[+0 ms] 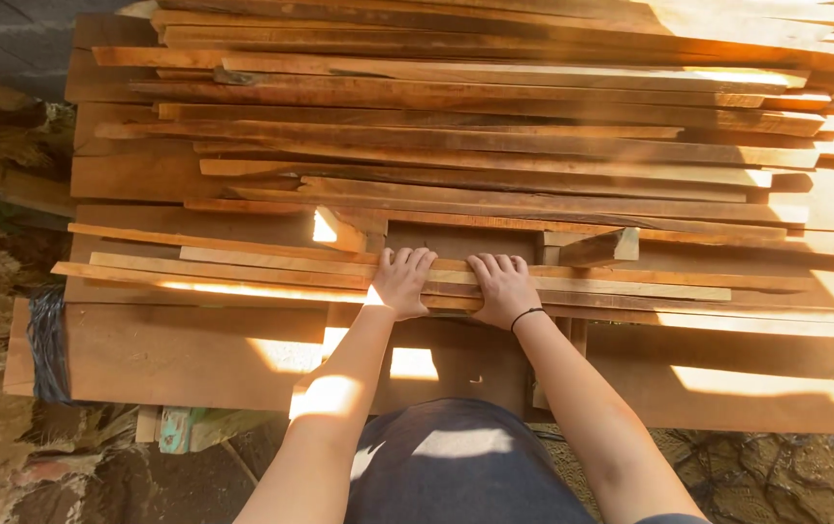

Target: The recorder sorts through a stack of wooden slats, aligns them on a wooden frame, and ties them into bundles using plastic straps.

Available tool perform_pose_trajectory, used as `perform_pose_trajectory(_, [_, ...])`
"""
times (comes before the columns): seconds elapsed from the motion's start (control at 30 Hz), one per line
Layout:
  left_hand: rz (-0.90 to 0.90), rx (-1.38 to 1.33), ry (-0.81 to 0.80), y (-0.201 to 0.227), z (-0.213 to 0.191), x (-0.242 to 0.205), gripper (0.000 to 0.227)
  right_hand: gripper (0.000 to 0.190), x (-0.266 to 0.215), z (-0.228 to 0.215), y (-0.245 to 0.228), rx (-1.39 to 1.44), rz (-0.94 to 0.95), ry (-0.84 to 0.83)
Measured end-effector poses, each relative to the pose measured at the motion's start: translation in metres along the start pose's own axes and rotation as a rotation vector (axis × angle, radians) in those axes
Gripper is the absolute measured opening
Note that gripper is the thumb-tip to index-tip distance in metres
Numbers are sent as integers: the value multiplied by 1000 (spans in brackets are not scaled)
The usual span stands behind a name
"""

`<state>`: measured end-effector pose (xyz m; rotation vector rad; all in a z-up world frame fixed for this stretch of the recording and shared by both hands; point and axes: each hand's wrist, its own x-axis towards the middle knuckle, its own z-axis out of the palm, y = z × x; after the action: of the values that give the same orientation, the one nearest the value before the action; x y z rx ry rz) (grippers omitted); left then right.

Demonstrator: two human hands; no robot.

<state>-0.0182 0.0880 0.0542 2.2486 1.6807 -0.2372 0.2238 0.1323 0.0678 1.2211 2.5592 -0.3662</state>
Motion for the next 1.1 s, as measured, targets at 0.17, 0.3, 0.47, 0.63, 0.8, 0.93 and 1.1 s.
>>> perform_pose_trajectory(0.17, [-12,6,-7,1,3,1,104,111,-1,5,-1,-10,14,13])
perform_pose_trajectory(0.3, [-33,20,-56,2,-3,2,106,117,1,9,0,-17,19,16])
perform_pose_trajectory(0.47, [-116,40,-218,11,-2,8,126,125,1,-1,-9,-39,65,-38])
perform_pose_trajectory(0.63, [-172,30,-363,28,-40,-1,141,136,-6,-10,-15,-63,98,-101])
perform_pose_trajectory(0.8, [-176,-139,-340,30,-71,-15,141,138,-7,-13,-28,-43,115,-100])
perform_pose_trajectory(0.93, [-115,-211,-262,20,-59,-21,115,134,-18,-36,-50,35,107,-21])
perform_pose_trajectory(1.1, [122,-453,-110,-11,-141,-76,65,56,-20,-47,-78,118,-143,661])
